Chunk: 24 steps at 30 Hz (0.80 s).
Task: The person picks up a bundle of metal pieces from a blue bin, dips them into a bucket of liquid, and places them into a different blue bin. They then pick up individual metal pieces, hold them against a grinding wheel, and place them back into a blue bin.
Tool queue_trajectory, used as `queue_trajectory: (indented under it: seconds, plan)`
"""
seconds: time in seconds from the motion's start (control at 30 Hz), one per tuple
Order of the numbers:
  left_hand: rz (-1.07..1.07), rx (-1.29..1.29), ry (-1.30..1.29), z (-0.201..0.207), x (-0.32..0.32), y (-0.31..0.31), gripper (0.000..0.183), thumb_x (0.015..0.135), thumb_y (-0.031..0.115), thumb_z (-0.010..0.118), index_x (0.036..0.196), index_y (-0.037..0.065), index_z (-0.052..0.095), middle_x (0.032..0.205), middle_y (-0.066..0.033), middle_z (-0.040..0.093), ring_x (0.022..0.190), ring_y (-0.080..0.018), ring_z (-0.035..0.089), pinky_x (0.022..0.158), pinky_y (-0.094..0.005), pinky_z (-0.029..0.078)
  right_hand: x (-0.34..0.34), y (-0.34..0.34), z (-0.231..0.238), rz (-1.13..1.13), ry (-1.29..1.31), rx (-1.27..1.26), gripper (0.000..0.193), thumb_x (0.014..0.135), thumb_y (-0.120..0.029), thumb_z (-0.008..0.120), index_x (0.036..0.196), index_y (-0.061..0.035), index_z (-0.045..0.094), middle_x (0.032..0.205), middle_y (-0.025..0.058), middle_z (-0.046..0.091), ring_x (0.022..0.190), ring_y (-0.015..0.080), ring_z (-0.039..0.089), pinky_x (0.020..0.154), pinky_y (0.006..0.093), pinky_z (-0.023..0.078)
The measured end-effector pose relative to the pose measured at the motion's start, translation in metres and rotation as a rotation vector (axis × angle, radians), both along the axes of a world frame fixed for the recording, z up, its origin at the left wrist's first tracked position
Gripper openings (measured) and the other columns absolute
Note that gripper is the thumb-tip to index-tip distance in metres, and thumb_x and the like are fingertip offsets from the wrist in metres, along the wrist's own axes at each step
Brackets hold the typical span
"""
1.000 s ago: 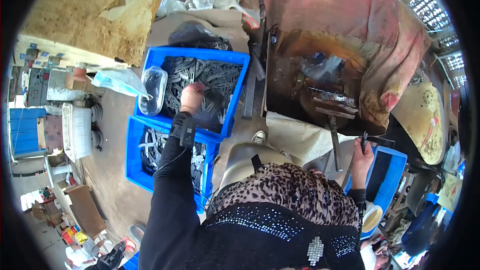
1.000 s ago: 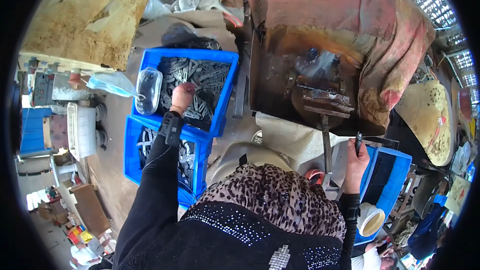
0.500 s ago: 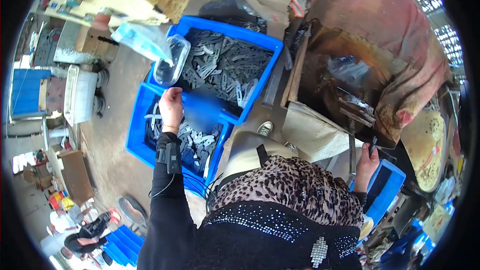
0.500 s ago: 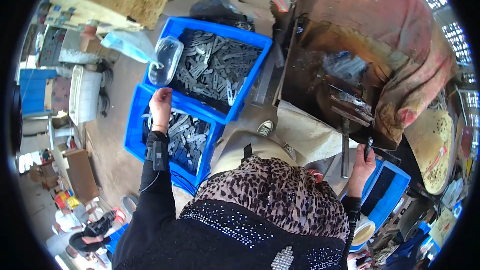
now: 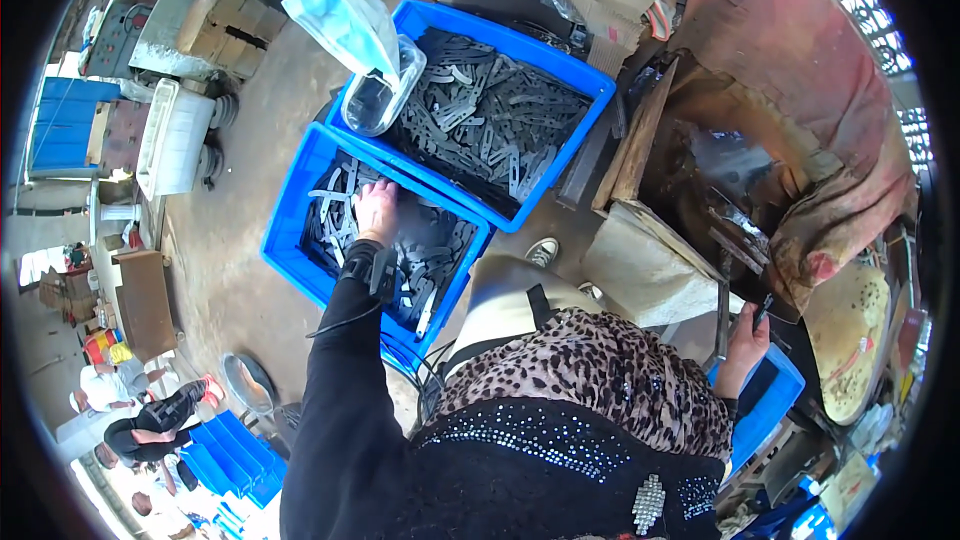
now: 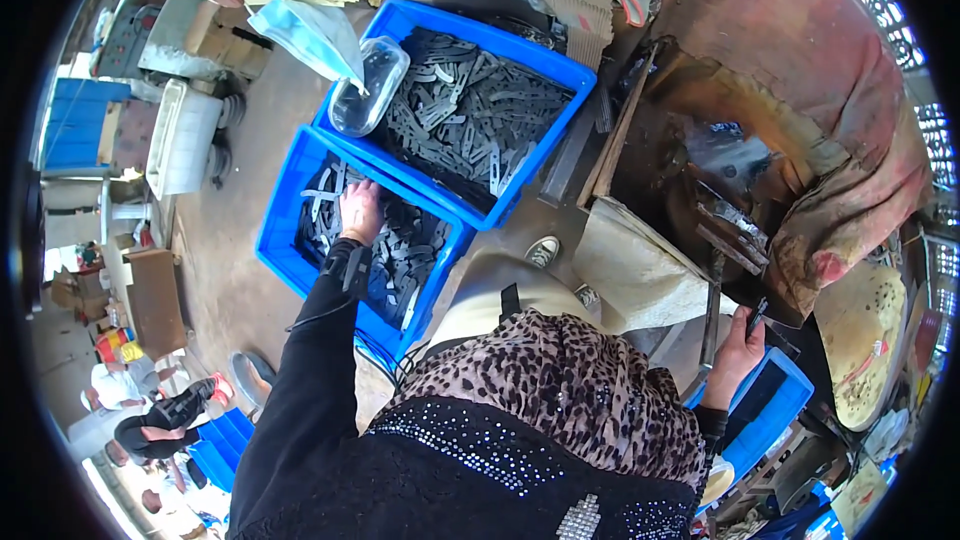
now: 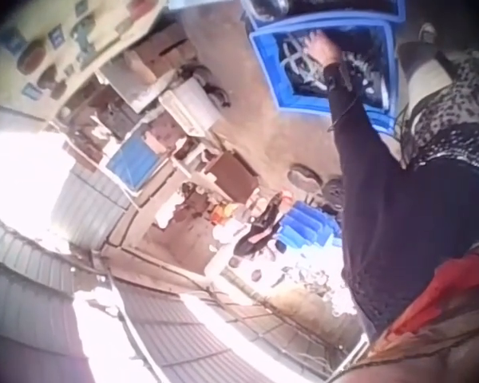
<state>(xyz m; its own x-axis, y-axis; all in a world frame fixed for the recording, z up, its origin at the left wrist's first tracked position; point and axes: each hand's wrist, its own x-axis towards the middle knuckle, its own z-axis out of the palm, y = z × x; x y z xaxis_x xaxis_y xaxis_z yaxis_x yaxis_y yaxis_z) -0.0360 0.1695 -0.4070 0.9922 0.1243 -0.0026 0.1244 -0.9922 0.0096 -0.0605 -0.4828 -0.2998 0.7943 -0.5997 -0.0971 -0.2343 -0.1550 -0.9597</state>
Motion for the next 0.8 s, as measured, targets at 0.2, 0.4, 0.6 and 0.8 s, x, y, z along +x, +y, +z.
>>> queue_trajectory:
  seconds: [0.2, 0.4, 0.6, 0.8]
  plan:
    - [-0.315, 0.031, -0.009, -0.004, 0.005, 0.016, 0.018, 0.081, 0.011, 0.052, 0.094, 0.006, 0.064, 0.096, -0.0105, 0.063, 0.095, -0.0314, 0.057, 0.081, -0.0446, 0.048, -0.007, 0.019, 0.028, 0.031, -0.005, -0.107, 0.006, 0.093, -0.010, 0.061, 0.093, -0.0045, 0.065, 0.085, -0.0073, 0.059, 0.076, 0.0018, 0.047, 0.066, 0.0180, 0.038]
    - [0.229, -0.806, -0.325, 0.094, -0.001, -0.006, 0.006, 0.088, 0.006, 0.062, 0.085, 0.002, 0.062, 0.080, -0.0040, 0.063, 0.073, -0.0167, 0.061, 0.066, -0.0293, 0.048, -0.009, 0.032, 0.075, -0.062, 0.124, 0.074, 0.006, 0.092, -0.013, 0.063, 0.095, -0.0080, 0.064, 0.067, -0.0089, 0.047, 0.053, -0.0001, 0.036, 0.047, 0.0185, 0.025]
    - [-0.065, -1.299, -0.308, 0.236, 0.094, -0.170, 0.003, 0.088, 0.001, 0.062, 0.091, 0.002, 0.061, 0.085, -0.0043, 0.062, 0.074, -0.0112, 0.059, 0.070, -0.0229, 0.048, 0.003, 0.023, 0.092, 0.089, -0.043, 0.608, 0.017, 0.094, -0.011, 0.058, 0.109, -0.0034, 0.061, 0.061, -0.0067, 0.039, 0.047, 0.0029, 0.031, 0.044, 0.0187, 0.023]
    - [-0.416, -1.876, 0.283, 0.255, 0.123, -0.364, 0.017, 0.093, -0.003, 0.052, 0.107, -0.001, 0.059, 0.105, -0.0107, 0.065, 0.093, -0.0219, 0.067, 0.084, -0.0316, 0.055, 0.014, 0.027, 0.116, 0.267, -0.242, 1.006, 0.027, 0.096, -0.015, 0.055, 0.119, -0.0018, 0.056, 0.066, -0.0030, 0.043, 0.052, 0.0035, 0.035, 0.045, 0.0187, 0.026]
